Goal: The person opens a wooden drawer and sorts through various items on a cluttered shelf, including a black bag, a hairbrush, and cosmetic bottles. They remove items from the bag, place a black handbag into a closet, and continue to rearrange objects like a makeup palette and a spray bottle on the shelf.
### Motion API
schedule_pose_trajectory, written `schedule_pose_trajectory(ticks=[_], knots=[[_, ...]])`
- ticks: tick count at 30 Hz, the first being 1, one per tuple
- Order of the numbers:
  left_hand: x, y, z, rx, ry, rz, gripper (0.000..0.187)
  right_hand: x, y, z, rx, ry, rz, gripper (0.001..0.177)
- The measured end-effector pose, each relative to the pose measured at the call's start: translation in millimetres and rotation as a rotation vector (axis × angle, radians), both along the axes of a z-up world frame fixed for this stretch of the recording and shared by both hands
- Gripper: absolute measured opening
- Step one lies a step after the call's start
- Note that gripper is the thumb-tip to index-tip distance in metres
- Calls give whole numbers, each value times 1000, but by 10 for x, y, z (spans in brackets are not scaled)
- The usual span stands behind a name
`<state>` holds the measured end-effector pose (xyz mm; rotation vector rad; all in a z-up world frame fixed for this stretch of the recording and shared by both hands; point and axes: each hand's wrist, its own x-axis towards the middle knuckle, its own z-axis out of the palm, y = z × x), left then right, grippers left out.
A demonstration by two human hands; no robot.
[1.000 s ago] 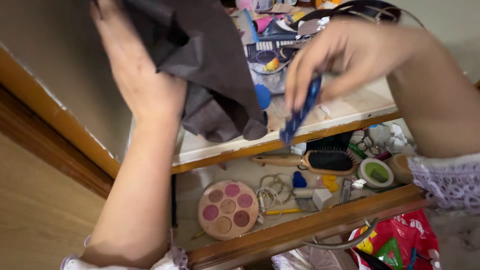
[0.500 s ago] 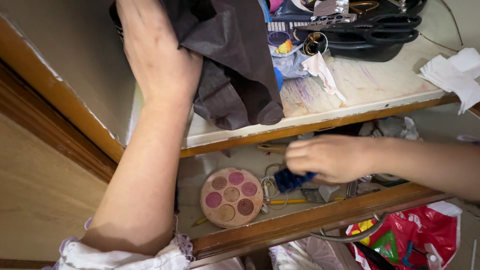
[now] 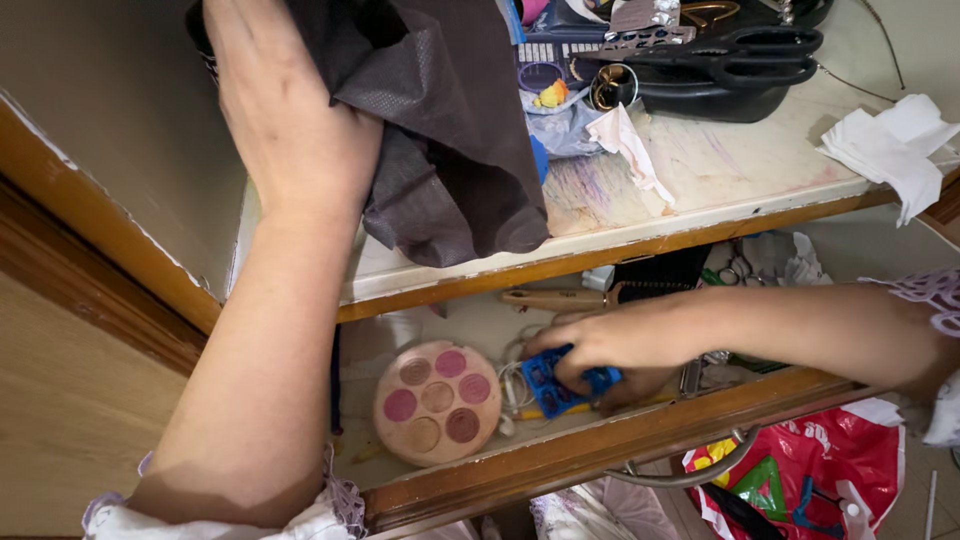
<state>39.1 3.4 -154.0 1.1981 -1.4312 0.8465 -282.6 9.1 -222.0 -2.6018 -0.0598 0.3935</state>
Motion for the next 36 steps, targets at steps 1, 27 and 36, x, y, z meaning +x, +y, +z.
schedule_pose_trajectory(ticks=[1,27,36], knots=[[19,22,-38,16,5,18,82,13,-14,22,9,-64,38,18],[-189,77,-18,-20,194,-482,102,-677,-1669,1460,-634,-197,-1065,77],[-364,32,-62,315,251,-165,99,-729,-1463,1284,-813,-139,-1080,100]])
